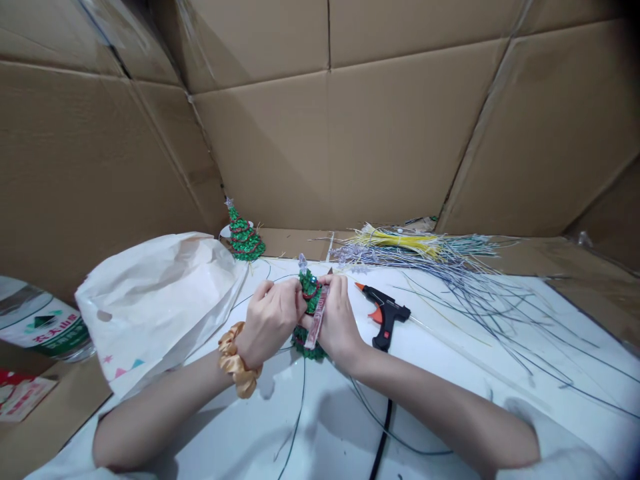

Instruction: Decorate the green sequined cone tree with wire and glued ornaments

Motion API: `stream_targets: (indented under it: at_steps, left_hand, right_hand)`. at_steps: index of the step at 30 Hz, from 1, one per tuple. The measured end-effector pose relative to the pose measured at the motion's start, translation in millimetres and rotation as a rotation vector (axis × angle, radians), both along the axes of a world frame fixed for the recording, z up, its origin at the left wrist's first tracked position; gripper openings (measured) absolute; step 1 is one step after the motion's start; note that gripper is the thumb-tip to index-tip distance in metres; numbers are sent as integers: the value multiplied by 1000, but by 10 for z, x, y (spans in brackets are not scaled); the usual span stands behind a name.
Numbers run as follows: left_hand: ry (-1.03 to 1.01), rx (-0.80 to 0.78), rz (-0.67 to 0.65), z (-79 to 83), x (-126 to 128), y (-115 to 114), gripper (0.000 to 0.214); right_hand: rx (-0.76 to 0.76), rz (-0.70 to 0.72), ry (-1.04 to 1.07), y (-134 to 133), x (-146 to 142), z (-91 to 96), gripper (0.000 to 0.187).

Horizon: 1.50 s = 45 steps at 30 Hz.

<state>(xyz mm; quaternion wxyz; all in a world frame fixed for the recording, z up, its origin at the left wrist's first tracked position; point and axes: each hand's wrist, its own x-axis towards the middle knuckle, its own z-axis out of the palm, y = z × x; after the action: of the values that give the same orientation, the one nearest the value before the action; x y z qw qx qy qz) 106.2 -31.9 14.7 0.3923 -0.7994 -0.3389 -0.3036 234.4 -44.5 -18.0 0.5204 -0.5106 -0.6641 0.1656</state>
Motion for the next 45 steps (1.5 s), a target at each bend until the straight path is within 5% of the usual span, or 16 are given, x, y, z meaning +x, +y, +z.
stream_targets:
  at_steps: [25,34,41,45]
  left_hand:
    - [-240,-18,-132,-82,-81,-54,15]
    - [-559,-361,-181,-151,-178,0,9]
    - [-663,-492,-242,-58,-180,15,9]
    - [-717,-483,-256,159,-292,115,14]
  right_hand:
    - [28,-42,-11,30,1,-41,47]
    - [37,-42,-18,16,21,-39,59]
    - [142,-17,30,42,77,-19,60]
    - [255,-25,44,62,134,55,49]
